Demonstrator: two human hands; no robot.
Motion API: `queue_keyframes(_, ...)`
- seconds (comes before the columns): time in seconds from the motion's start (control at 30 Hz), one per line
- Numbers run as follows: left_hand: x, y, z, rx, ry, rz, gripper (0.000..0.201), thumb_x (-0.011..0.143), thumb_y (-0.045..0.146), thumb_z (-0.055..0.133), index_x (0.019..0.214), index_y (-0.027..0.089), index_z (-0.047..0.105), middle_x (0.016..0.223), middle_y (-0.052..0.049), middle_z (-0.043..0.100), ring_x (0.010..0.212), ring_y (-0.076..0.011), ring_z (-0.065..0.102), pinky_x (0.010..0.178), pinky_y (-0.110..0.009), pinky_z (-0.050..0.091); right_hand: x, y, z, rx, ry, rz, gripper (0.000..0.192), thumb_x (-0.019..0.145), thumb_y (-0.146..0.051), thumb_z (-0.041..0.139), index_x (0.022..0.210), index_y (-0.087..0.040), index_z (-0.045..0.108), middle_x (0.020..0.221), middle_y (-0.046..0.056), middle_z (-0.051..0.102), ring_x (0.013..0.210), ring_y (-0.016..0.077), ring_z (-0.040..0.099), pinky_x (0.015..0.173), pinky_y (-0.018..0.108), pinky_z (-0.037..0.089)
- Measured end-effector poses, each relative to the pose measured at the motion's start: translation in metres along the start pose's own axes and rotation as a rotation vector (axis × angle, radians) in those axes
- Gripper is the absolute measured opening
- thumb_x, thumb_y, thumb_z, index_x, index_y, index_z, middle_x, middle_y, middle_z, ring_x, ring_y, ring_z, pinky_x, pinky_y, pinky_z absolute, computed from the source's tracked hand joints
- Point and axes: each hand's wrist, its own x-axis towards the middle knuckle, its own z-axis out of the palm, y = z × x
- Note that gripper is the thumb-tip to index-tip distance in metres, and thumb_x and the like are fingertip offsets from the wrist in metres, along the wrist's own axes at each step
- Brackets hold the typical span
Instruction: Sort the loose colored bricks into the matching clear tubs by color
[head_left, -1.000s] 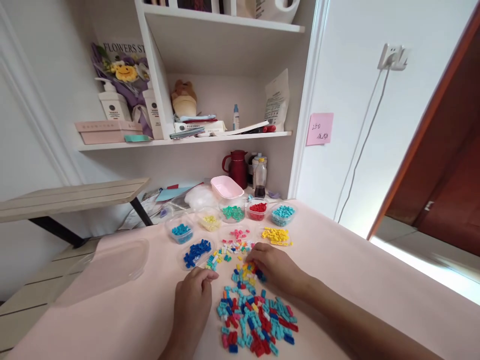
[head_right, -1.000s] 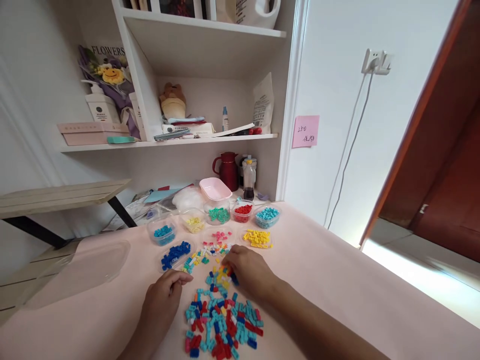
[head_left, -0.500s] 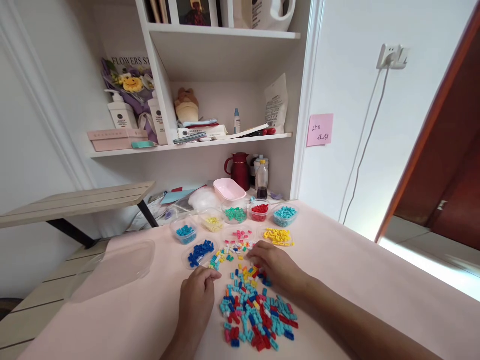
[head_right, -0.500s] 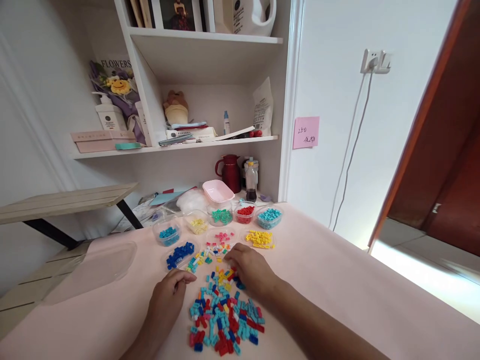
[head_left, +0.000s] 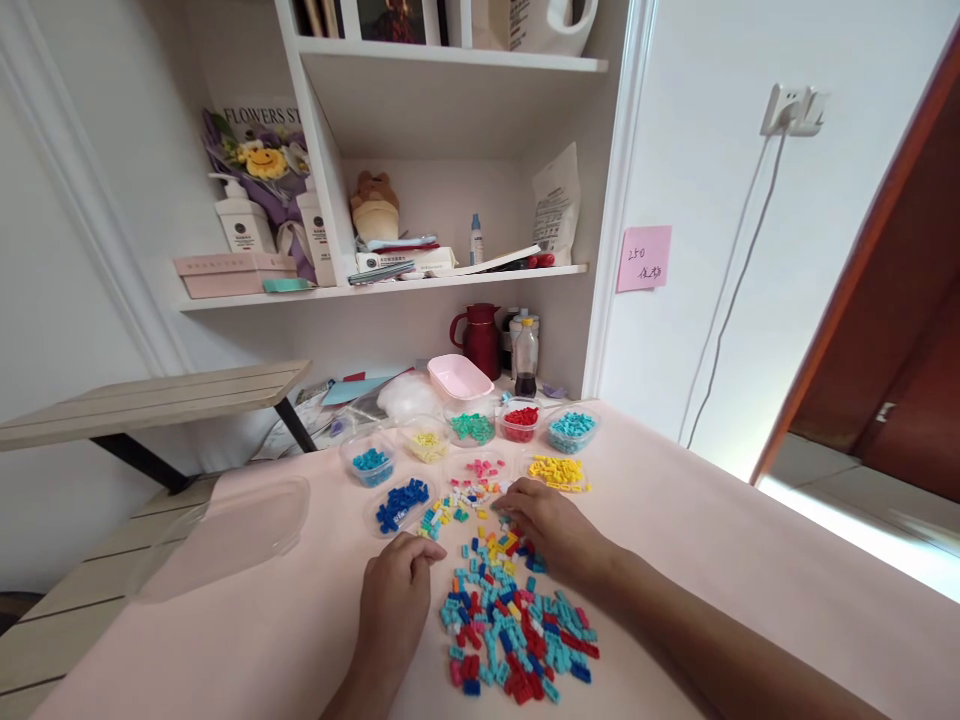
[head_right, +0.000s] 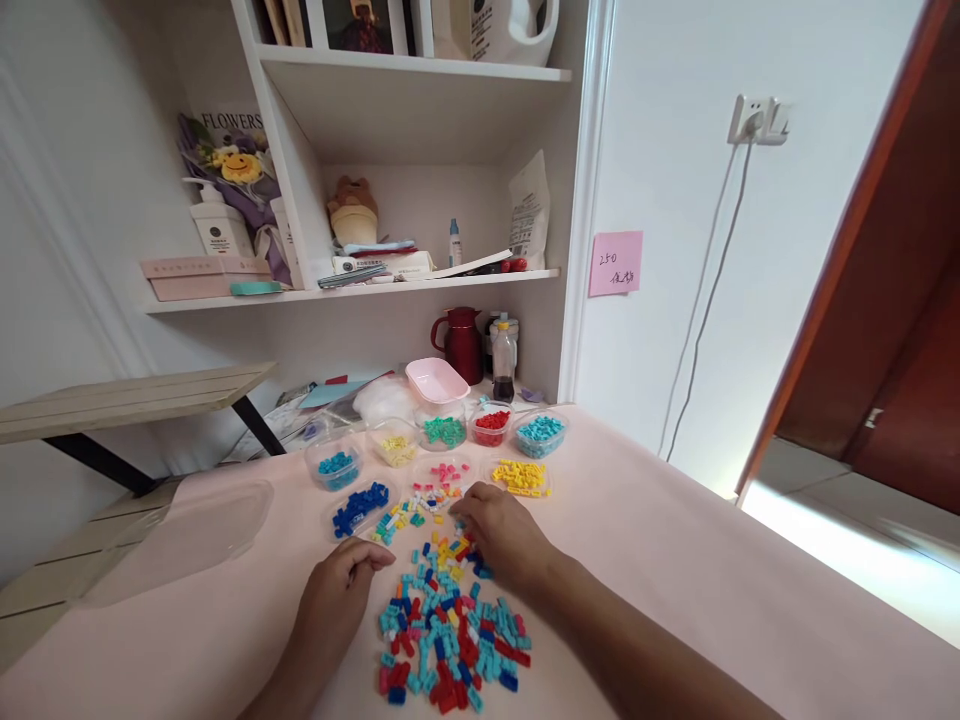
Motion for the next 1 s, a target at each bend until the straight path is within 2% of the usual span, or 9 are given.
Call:
queue_keyframes(0.1, 0.0, 0.001, 0.0, -0.004, -0.002, -0.003, 0.032, 0.075, 0.014, 0.04, 0.075, 0.024, 0.071, 0.087, -0.001, 0.072, 0.086, -0.0178, 0.066, 0.079, -0.029, 0.049, -0.001, 0.002, 0.002, -0.024, 0.043, 0.031, 0.036, 0.093, -0.019, 0.04, 0.122, -0.022, 0.06, 0.111, 0.01, 0.06, 0.096, 0.0211, 0.058, 0.084, 0.031, 0.045)
queue_keyframes(0.23, -0.001, 0.005, 0.0, -0.024, 0.01, -0.014, 0.034, 0.072, 0.012, 0.04, 0.074, 0.023, 0.071, 0.087, -0.002, 0.072, 0.086, -0.0177, 0.066, 0.079, -0.029, 0.05, 0.0, 0.003, 0.009, -0.11, 0.05, 0.024, 0.038, 0.088, -0.011, 0.042, 0.118, -0.023, 0.062, 0.121, 0.011, 0.056, 0.103, 0.0231, 0.055, 0.089, 0.035, 0.043)
queue_keyframes(0.33, -0.002, 0.006, 0.0, -0.042, 0.014, -0.026, 0.034, 0.071, 0.012, 0.04, 0.073, 0.023, 0.071, 0.086, -0.002, 0.072, 0.084, -0.0178, 0.066, 0.078, -0.028, 0.05, -0.001, 0.0, 0.008, -0.085, 0.02, 0.027, 0.036, 0.086, -0.009, 0.044, 0.112, -0.021, 0.065, 0.111, 0.011, 0.062, 0.102, 0.0236, 0.055, 0.091, 0.037, 0.041)
queue_keyframes(0.43, -0.003, 0.007, 0.0, -0.067, 0.017, -0.018, 0.033, 0.071, 0.011, 0.04, 0.072, 0.023, 0.071, 0.085, -0.002, 0.071, 0.081, -0.0178, 0.066, 0.075, -0.028, 0.051, -0.004, -0.003, 0.003, 0.048, 0.001, 0.057, 0.032, 0.087, -0.012, 0.041, 0.105, -0.022, 0.066, 0.098, 0.008, 0.067, 0.091, 0.0206, 0.06, 0.081, 0.031, 0.045)
queue_keyframes(0.53, -0.003, 0.008, 0.001, -0.078, 0.011, -0.007, 0.033, 0.071, 0.01, 0.039, 0.072, 0.023, 0.07, 0.084, -0.002, 0.071, 0.081, -0.0174, 0.066, 0.074, -0.027, 0.051, -0.004, -0.004, 0.0, 0.116, 0.052, 0.079, 0.031, 0.089, -0.016, 0.041, 0.107, -0.025, 0.065, 0.101, 0.006, 0.066, 0.088, 0.0187, 0.061, 0.076, 0.028, 0.046)
queue_keyframes(0.6, -0.004, 0.009, 0.001, -0.069, 0.005, -0.014, 0.034, 0.071, 0.01, 0.039, 0.072, 0.023, 0.07, 0.085, -0.002, 0.071, 0.083, -0.0171, 0.066, 0.074, -0.026, 0.05, -0.003, -0.003, 0.0, 0.088, 0.071, 0.063, 0.031, 0.089, -0.017, 0.044, 0.11, -0.026, 0.065, 0.104, 0.006, 0.065, 0.09, 0.0186, 0.061, 0.077, 0.028, 0.046)
queue_keyframes(0.73, -0.004, 0.01, 0.0, -0.048, -0.011, -0.022, 0.035, 0.071, 0.009, 0.037, 0.072, 0.023, 0.07, 0.086, -0.002, 0.071, 0.084, -0.017, 0.066, 0.075, -0.027, 0.05, 0.003, 0.0, 0.006, -0.056, 0.015, 0.002, 0.033, 0.088, -0.018, 0.048, 0.114, -0.03, 0.065, 0.099, 0.006, 0.065, 0.088, 0.0195, 0.061, 0.076, 0.028, 0.045)
queue_keyframes(0.83, -0.004, 0.01, 0.0, -0.051, -0.018, -0.013, 0.035, 0.072, 0.009, 0.037, 0.072, 0.023, 0.069, 0.086, -0.002, 0.07, 0.084, -0.0173, 0.066, 0.075, -0.027, 0.05, 0.006, -0.001, 0.009, -0.152, -0.021, -0.018, 0.032, 0.088, -0.018, 0.05, 0.11, -0.033, 0.068, 0.095, 0.005, 0.065, 0.087, 0.0203, 0.061, 0.073, 0.028, 0.044)
queue_keyframes(1.0, -0.005, 0.01, 0.0, -0.058, -0.026, 0.001, 0.034, 0.073, 0.011, 0.038, 0.072, 0.022, 0.069, 0.084, -0.002, 0.07, 0.082, -0.0176, 0.066, 0.074, -0.028, 0.05, 0.009, -0.003, 0.006, -0.124, -0.055, 0.024, 0.029, 0.088, -0.016, 0.046, 0.1, -0.028, 0.07, 0.097, 0.005, 0.066, 0.093, 0.0197, 0.059, 0.075, 0.027, 0.041)
